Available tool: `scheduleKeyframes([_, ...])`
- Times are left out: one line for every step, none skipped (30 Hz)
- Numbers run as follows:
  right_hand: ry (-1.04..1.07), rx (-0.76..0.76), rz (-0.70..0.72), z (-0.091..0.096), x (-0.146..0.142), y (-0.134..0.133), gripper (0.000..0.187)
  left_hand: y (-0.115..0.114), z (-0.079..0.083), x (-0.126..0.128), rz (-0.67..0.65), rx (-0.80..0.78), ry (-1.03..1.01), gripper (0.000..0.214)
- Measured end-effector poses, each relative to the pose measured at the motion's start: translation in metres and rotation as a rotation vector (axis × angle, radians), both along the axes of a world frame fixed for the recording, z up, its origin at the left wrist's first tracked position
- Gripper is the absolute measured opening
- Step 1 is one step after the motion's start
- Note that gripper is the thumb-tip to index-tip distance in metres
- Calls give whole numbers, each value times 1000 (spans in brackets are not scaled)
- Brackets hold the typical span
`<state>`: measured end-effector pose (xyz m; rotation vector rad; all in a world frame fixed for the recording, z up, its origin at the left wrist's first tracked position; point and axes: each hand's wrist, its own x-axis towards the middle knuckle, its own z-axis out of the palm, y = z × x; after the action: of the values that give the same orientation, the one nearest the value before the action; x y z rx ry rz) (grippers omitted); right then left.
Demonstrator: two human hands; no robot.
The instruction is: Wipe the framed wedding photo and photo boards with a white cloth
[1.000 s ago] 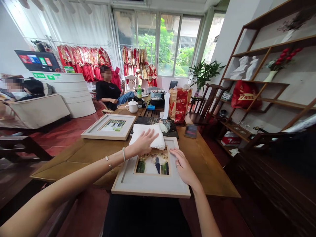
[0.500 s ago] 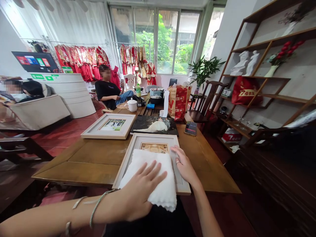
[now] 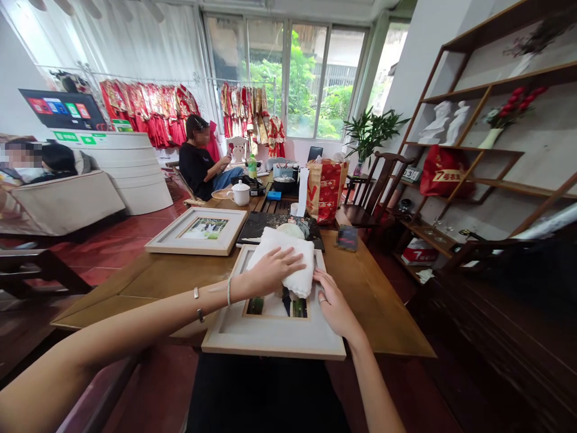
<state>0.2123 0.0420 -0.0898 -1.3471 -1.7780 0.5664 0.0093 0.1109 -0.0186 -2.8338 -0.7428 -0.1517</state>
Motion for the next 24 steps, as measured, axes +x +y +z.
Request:
scheduleKeyframes([1,3,4,0,0,0,41,7,2,1,-41,11,0,56])
scheduleKeyframes([3,6,8,1,0,-1,38,14,5,2,-80,13,4,56])
scheduleKeyframes([5,8,13,1,0,-1,35,21,7,3,-113,-1,17,57])
scheduleKeyframes([6,9,17,2,-1,-1,33,28,9,4,-142,-33,41,58])
scheduleKeyframes([8,8,22,2,-1,-2,31,35,11,6,-161,-74,70,60])
scheduleKeyframes([9,7,25,2,-2,-2,30,40,13,9,-172,-118,98,63])
scheduleKeyframes([9,5,26,2,-3,-2,30,44,14,11,-174,-155,122,66])
scheduleKeyframes([9,4,28,1,-4,-1,29,47,15,14,-168,-179,138,69])
scheduleKeyframes([9,4,27,0,-5,-1,30,48,15,16,-158,-188,144,70])
scheduleKeyframes([13,6,23,-1,-6,0,30,48,15,17,-149,-186,142,70])
scheduleKeyframes([19,9,19,-2,-8,1,29,47,14,18,-141,-179,138,69])
scheduleKeyframes([28,12,12,-3,-8,2,29,44,13,17,-135,-177,134,67])
scheduleKeyframes([39,16,3,-4,-9,3,29,41,12,16,-125,-178,130,65])
scheduleKeyframes([48,19,-6,-5,-10,3,29,37,11,14,-116,-181,127,64])
scheduleKeyframes([55,23,-13,-5,-10,4,29,32,10,12,-100,-185,124,63])
scheduleKeyframes([60,25,-16,-4,-10,4,29,24,9,10,-75,-188,119,62])
scheduleKeyframes([63,25,-17,-3,-10,4,28,15,9,8,-43,-193,114,61])
scheduleKeyframes([66,24,-16,-1,-9,3,27,3,9,7,-7,-199,108,59])
scheduleKeyframes([70,21,-14,1,-9,3,25,-11,10,6,33,-207,99,58])
scheduleKeyframes([74,14,-15,3,-8,2,22,-28,12,5,70,-224,93,57])
scheduleKeyframes([82,8,-23,4,-8,1,20,-47,14,5,103,-240,76,57])
scheduleKeyframes([92,2,-31,6,-7,0,18,-66,17,6,126,-268,62,58])
scheduleKeyframes([105,-2,-37,8,-7,-1,18,-85,21,6,128,-307,60,59])
scheduleKeyframes([119,-3,-37,9,-7,-2,18,-102,25,7,113,-350,68,62])
